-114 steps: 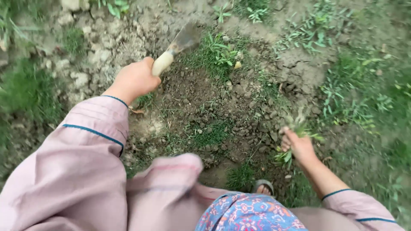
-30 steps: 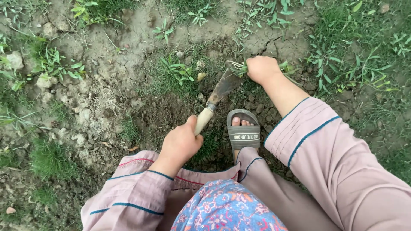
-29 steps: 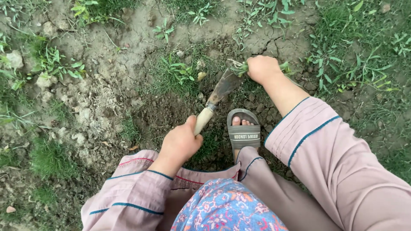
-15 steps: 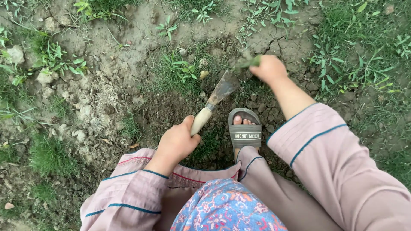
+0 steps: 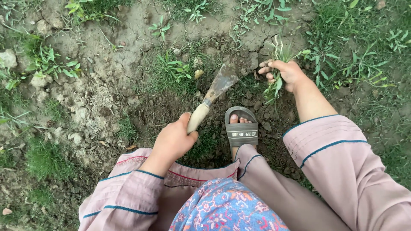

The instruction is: Removing weeds from the soil using a hand trowel and bare hands.

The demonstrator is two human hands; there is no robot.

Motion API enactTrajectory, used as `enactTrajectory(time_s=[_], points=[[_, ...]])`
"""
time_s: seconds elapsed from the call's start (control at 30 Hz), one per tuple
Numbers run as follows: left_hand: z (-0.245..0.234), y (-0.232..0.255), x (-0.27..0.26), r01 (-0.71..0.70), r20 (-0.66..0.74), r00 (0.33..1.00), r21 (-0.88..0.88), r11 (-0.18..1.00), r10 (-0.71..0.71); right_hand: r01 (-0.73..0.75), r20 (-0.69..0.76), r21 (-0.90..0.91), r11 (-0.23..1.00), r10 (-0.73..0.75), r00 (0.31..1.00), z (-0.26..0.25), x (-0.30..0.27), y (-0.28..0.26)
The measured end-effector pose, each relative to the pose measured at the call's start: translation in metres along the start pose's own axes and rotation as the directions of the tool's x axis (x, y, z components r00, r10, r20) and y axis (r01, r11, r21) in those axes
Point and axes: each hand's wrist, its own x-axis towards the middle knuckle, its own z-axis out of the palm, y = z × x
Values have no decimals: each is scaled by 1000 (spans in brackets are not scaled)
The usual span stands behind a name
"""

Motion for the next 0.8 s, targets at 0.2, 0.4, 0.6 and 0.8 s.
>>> enactTrajectory(time_s=[0.2, 0.4, 0.6, 0.8], points=[[0, 18, 2, -45, -95, 994, 32, 998, 48, -70, 41, 132, 989, 66, 997, -3, 0, 4], [14, 32, 14, -178, -245, 936, 285, 942, 251, -27, -39, 109, 994, 31, 999, -4, -3, 8], [31, 26, 20, -193, -176, 935, 475, 859, 307, -55, -84, 37, 998, 58, 995, -10, -4, 20], [41, 26, 23, -197, -173, 933, 490, 849, 316, -57, -95, 4, 998, 58, 994, -19, -11, 26]])
